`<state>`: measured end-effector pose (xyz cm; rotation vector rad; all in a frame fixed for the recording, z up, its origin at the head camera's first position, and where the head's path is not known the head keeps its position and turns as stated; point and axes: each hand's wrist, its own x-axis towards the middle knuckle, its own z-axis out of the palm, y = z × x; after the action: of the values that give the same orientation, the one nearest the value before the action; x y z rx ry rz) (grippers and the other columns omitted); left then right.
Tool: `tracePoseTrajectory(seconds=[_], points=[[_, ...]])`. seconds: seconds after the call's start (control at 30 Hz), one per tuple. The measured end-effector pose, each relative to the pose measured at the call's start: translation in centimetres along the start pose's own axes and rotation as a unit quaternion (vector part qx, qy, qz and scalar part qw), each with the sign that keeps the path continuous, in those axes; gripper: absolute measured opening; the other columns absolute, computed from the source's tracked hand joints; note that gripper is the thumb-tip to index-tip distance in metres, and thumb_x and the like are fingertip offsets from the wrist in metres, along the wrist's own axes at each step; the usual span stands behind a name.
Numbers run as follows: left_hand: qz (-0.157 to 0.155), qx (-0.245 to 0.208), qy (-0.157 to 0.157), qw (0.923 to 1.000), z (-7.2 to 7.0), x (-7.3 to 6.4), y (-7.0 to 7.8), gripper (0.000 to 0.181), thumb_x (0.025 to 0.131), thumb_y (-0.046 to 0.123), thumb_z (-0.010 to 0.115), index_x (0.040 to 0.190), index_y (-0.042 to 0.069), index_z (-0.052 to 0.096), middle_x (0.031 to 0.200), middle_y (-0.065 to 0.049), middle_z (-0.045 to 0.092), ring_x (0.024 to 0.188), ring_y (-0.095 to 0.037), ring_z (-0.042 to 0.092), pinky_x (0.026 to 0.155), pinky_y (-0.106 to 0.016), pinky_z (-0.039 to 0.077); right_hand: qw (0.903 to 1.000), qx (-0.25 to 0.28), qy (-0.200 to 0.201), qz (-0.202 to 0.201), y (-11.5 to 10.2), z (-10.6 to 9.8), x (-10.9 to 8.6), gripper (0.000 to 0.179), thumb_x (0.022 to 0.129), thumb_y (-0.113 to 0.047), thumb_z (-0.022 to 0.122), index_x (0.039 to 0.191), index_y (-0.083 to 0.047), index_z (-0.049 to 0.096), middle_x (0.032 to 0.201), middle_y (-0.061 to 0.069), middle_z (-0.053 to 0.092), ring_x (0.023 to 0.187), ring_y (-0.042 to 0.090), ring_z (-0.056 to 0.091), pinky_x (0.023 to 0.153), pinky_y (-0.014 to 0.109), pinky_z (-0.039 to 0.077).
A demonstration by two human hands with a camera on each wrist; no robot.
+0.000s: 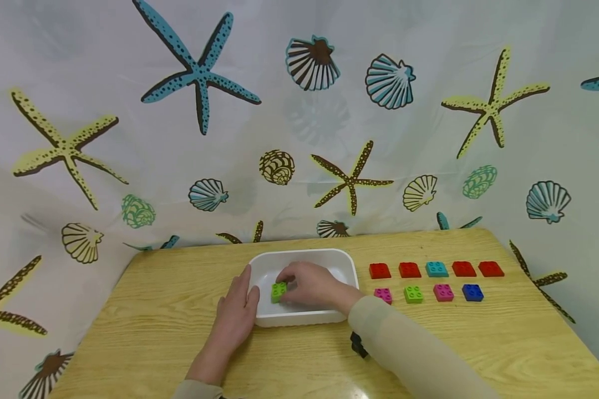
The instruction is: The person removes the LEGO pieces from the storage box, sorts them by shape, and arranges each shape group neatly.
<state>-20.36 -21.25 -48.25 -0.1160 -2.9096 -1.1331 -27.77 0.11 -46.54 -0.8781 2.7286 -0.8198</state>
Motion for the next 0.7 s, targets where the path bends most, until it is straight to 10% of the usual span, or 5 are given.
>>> tracePoseTrajectory(seconds=[0.7], points=[[0.000,-0.010,-0.001,1.0000,0.0,-0.1,-0.1,0.066,0.120,0.032,0.031,0.177,0.004,0.014,0.181,-0.023,0.020,0.168,-0.045,0.010,0.128,-0.078,0.004,0.9984,0.021,0.048,-0.024,-0.1,-4.9,-4.6,0.032,0.098,-0.014,0.086,0.129,-0.012,0.080,0.120,-0.003,0.077,0.106,0.016,0.074,0.099,0.040,0.059]])
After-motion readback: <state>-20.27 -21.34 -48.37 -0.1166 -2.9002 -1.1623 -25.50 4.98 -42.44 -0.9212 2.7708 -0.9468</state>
